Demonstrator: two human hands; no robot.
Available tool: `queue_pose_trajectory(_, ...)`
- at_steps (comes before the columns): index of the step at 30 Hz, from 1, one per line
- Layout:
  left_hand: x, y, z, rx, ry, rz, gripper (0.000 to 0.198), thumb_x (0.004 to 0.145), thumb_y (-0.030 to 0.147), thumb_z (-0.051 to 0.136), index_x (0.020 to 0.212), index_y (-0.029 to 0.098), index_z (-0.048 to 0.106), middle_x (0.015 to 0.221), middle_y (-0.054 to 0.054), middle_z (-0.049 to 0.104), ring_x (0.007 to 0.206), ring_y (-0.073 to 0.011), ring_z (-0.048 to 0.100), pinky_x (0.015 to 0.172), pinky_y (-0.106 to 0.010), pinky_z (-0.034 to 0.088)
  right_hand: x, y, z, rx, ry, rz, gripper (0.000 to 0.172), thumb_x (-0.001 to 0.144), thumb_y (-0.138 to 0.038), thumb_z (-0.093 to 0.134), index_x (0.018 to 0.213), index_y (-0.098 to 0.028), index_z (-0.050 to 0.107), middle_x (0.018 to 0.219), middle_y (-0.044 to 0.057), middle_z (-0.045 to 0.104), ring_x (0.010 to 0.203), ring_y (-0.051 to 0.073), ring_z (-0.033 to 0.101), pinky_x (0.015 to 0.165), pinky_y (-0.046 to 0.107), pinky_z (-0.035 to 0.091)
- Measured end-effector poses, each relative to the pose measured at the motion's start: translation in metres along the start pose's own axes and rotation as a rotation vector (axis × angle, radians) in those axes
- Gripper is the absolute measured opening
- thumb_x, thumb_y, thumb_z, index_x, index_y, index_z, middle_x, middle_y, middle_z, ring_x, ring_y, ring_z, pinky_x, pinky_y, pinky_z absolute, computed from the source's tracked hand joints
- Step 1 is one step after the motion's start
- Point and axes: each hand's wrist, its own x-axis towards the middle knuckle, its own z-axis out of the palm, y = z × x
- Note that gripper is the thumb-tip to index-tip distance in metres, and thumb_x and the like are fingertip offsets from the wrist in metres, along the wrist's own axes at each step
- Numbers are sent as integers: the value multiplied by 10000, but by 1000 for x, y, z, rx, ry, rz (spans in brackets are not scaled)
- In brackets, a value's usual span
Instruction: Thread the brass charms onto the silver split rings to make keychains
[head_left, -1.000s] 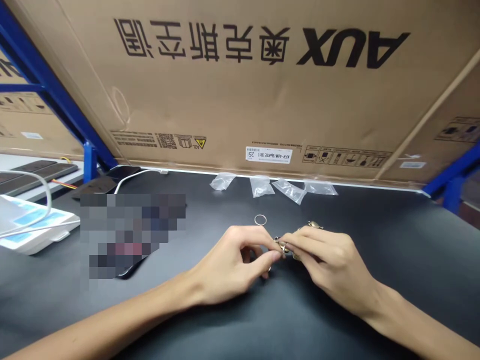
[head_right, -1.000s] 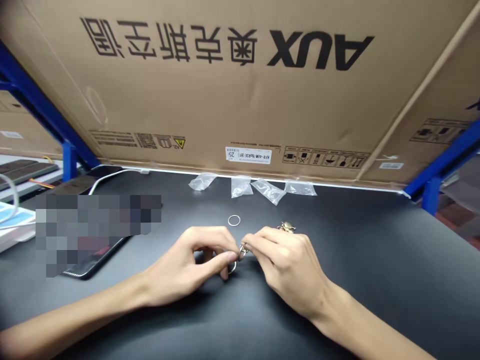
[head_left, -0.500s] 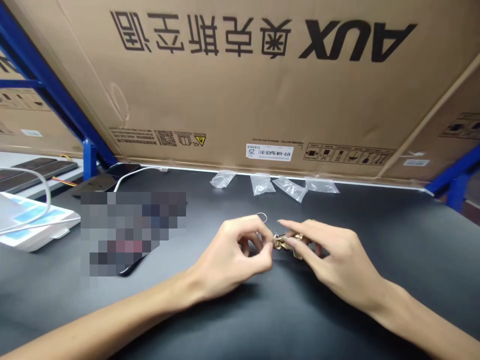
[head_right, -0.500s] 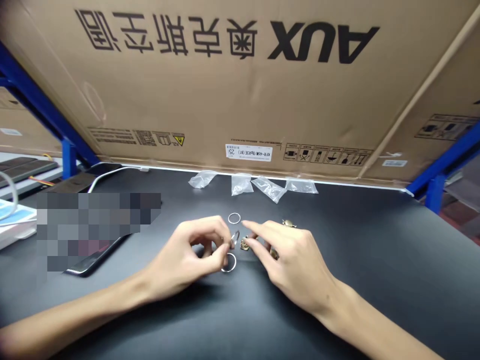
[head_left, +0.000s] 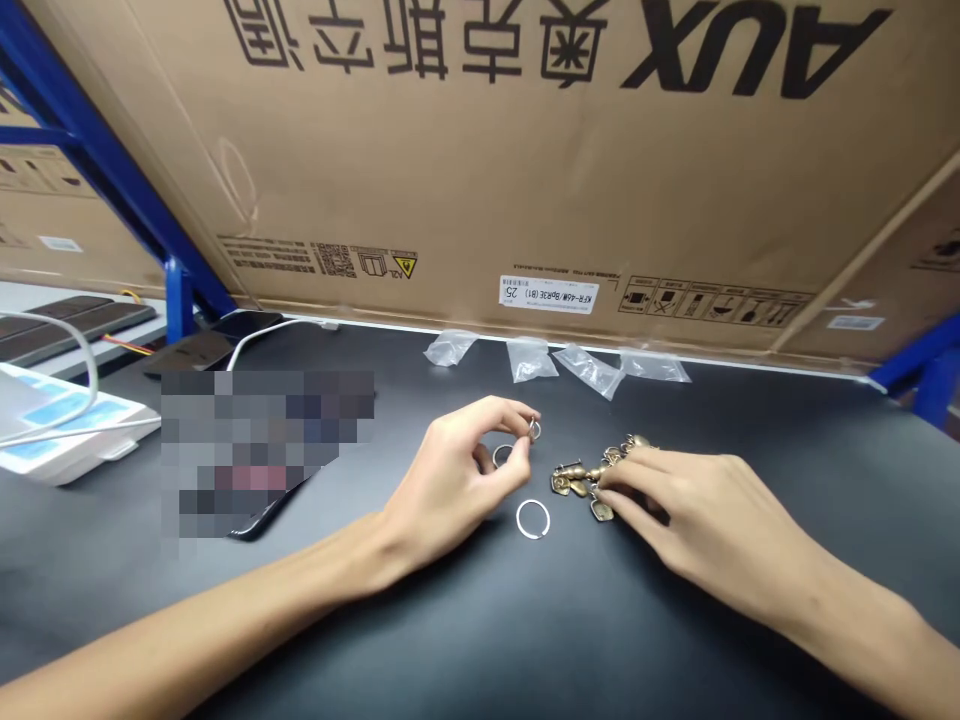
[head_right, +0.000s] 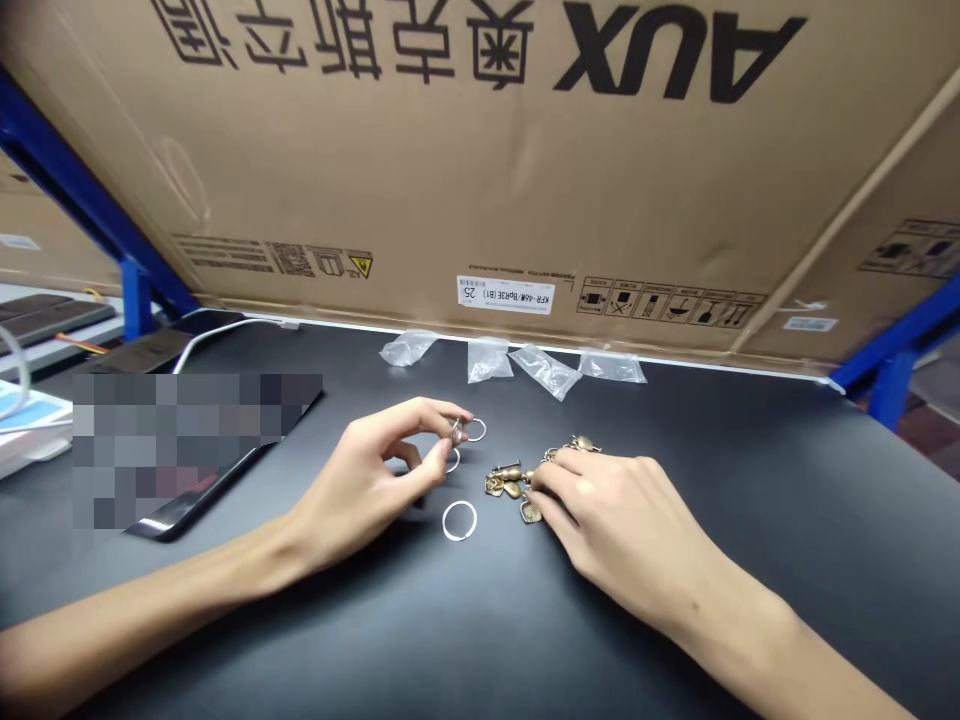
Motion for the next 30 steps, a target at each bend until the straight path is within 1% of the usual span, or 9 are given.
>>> queue_pose_trajectory(3,0,0,0,22,-4,23,71,866,165,549,853,177,618,1091,-42,696,879,-145,677,595,-197,508,2,-1,-2,66,-73,33,235,981,-315,472,966,-256,699,900,30,717,729,180,656,642,278,453)
queue_pose_trajectory(7,1,-1,1,51,-8,68,74,850,145,558,832,173,623,1073,-42,708,829,-131,671,563,-183,494,4,1,-2,134,-83,43,226,985,-299,466,959,-257,687,861,22,696,681,170,618,603,279,427)
queue_pose_trajectory(11,1,-1,4,68,-1,118,70,830,125,572,820,171,624,1059,-39,722,763,-112,666,552,-181,492,5,4,-3,241,-65,95,192,979,-305,489,957,-259,674,884,10,689,678,155,609,604,275,426)
queue_pose_trajectory(15,-1,-1,6,89,2,194,79,800,92,590,776,166,608,1031,-43,739,728,-106,667,552,-181,494,7,3,-8,365,-6,157,168,960,-318,534,909,-257,682,852,-11,693,635,133,592,591,267,432)
queue_pose_trajectory(19,-5,-5,11,93,-14,262,121,758,49,609,752,167,584,1038,-37,733,661,-85,648,563,-184,495,11,-6,-11,466,64,172,170,957,-314,541,908,-249,691,853,-7,704,664,140,599,585,260,440)
queue_pose_trajectory(22,-8,-7,14,112,-24,312,133,740,46,627,757,174,591,1033,-30,731,650,-83,645,587,-193,505,11,-14,-10,521,112,168,157,952,-305,557,915,-244,696,836,1,702,666,144,601,585,256,450)
queue_pose_trajectory(27,-12,-2,16,159,-82,363,128,797,57,588,803,183,603,1052,-18,733,657,-77,645,602,-188,516,8,-23,-7,547,200,121,127,940,-267,581,914,-227,699,774,2,684,621,133,578,576,249,455)
queue_pose_trajectory(30,-13,1,16,194,-69,376,123,795,62,589,799,184,597,1054,-20,738,643,-79,641,602,-193,520,6,-25,-3,547,238,59,118,941,-245,582,936,-212,695,798,9,688,622,124,581,603,250,474)
